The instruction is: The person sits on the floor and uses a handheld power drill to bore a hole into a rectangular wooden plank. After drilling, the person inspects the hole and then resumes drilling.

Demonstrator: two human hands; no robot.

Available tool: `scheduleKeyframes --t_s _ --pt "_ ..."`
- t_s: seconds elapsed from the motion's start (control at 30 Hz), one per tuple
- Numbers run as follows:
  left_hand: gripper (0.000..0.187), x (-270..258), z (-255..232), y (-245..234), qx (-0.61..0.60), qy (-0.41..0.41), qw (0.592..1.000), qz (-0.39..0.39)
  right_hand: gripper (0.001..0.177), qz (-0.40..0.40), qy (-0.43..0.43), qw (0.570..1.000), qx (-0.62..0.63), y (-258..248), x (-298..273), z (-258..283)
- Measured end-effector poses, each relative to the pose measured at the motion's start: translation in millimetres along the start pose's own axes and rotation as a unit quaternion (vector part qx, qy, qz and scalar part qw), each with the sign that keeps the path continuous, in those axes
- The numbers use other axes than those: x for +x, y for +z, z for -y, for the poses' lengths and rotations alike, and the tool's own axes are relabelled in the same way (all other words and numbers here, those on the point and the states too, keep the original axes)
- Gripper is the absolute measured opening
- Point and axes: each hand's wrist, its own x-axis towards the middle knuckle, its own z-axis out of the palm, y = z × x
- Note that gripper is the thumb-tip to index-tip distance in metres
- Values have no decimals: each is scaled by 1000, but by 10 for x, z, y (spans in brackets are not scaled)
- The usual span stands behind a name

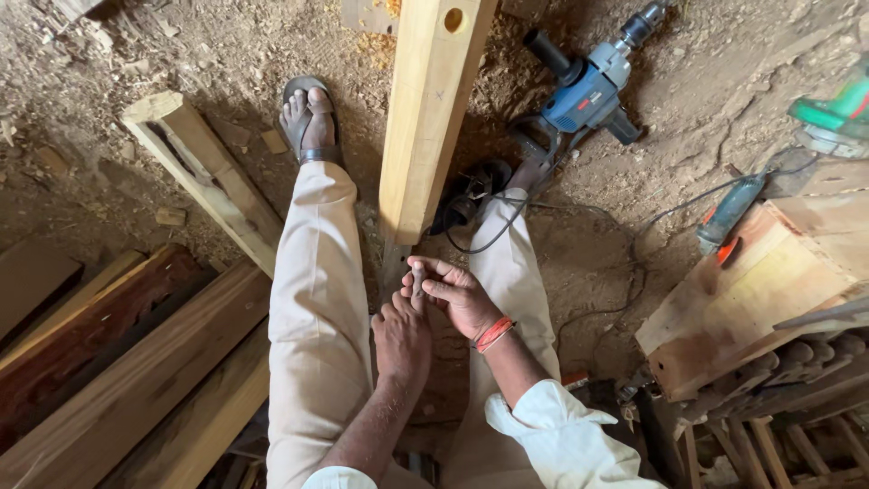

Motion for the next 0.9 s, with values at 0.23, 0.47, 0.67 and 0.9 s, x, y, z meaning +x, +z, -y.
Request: scheduleKeyframes --t_s 0.23,0.47,0.67,0.9 --pt "67 87 27 355 -212 86 964 -133 32 -89 -23 975 -202 -252 127 -80" --pt "28 181 125 389 -364 -21 931 13 34 -290 -134 911 -260 -871 487 -157" --pt "33 274 117 203 -430 -63 899 51 49 -294 -215 815 -450 -1071 820 288" --pt "36 374 94 206 -392 -66 914 73 89 -460 -384 500 -626 -1216 1477 2033"
